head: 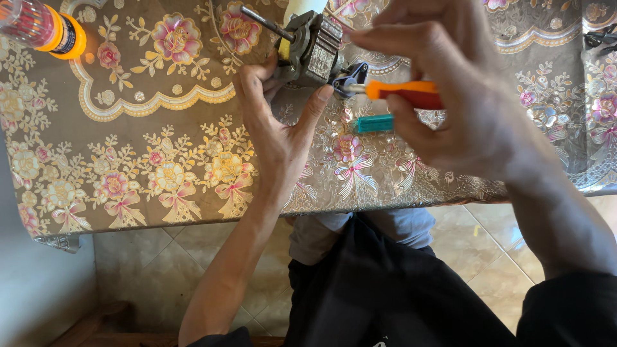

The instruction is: The person works on a small electric motor at a table, using screwdrivers to unscrew and pry its housing apart and manipulate internal components. They reposition the motor repeatedly and continue driving screws with a screwdriver, handling the motor and its detached parts by hand.

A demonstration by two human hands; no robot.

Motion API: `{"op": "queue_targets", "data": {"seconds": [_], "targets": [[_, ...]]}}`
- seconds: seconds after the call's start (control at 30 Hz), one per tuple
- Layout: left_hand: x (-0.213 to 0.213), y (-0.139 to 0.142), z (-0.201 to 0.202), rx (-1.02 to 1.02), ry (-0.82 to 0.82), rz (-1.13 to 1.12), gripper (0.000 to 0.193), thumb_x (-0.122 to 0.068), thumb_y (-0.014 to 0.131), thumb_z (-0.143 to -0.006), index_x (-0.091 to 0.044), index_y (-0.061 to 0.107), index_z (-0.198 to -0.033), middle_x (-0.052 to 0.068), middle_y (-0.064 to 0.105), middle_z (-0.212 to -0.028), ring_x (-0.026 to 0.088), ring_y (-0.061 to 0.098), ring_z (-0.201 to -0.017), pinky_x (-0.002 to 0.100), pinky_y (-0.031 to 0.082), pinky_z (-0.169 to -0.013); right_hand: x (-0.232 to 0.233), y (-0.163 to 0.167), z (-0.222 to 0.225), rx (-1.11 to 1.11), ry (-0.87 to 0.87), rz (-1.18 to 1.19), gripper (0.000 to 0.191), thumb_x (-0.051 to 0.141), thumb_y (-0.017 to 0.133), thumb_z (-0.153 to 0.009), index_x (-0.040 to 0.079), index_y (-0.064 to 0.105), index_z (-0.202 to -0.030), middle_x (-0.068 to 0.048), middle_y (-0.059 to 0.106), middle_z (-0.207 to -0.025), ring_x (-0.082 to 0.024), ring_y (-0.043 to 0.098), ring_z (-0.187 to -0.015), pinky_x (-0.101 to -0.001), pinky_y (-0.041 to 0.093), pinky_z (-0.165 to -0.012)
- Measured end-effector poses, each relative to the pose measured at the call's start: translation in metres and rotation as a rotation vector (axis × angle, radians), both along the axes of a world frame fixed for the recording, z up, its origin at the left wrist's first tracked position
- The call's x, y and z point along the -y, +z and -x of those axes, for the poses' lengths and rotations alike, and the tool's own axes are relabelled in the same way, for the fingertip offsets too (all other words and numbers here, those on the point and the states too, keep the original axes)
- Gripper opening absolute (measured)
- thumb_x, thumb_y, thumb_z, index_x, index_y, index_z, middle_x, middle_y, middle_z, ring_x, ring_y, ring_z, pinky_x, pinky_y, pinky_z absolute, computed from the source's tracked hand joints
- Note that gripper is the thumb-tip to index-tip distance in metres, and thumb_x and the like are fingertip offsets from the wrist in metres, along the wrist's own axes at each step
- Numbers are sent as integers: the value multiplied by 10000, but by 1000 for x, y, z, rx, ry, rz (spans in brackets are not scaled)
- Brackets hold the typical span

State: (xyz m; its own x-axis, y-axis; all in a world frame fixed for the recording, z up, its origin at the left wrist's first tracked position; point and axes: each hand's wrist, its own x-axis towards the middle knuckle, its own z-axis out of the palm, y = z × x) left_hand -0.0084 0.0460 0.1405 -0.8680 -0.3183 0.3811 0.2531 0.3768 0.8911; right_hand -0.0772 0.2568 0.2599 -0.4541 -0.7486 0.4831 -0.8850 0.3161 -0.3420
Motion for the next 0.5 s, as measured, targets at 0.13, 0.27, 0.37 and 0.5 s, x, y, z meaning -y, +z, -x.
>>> {"op": "queue_targets", "data": {"seconds": [0.13, 0.27, 0.37, 0.5], "targets": [[0, -1, 0, -7, 33, 62, 624, -324, 882, -983, -19, 419, -1269, 128, 477, -1256, 219, 571, -1173, 363, 521, -1033, -23, 0, 19, 299, 4, -4, 273, -132, 582, -946, -60, 584, -1210, -209, 555, -1201, -242, 631, -982, -303, 539, -693], [1, 1, 0, -7, 12, 23, 612, -303, 881, -1001, -24, 434, -1312, 109, 487, -1285, 208, 580, -1189, 360, 520, -1052, -46, -15, 27, 303, -94, -203, 194, -130, 604, -894, -40, 666, -1054, -154, 600, -969, -186, 586, -636, -321, 454, -529], [2, 6, 1, 0, 10, 28, 608, -249, 901, -982, -39, 450, -1331, 93, 507, -1283, 194, 594, -1156, 360, 528, -1024, -51, -30, 28, 341, -158, -218, 161, -94, 630, -911, -20, 667, -1049, -145, 598, -976, -205, 599, -703, -325, 484, -558], [-2, 15, -1, -6, -31, -70, 597, -144, 905, -923, -65, 468, -1321, 103, 461, -1305, 209, 591, -1172, 358, 592, -988, -44, -41, 27, 141, -70, -263, 248, 33, 776, -882, 5, 653, -1097, -149, 573, -1038, -320, 582, -987, -442, 509, -864]]}}
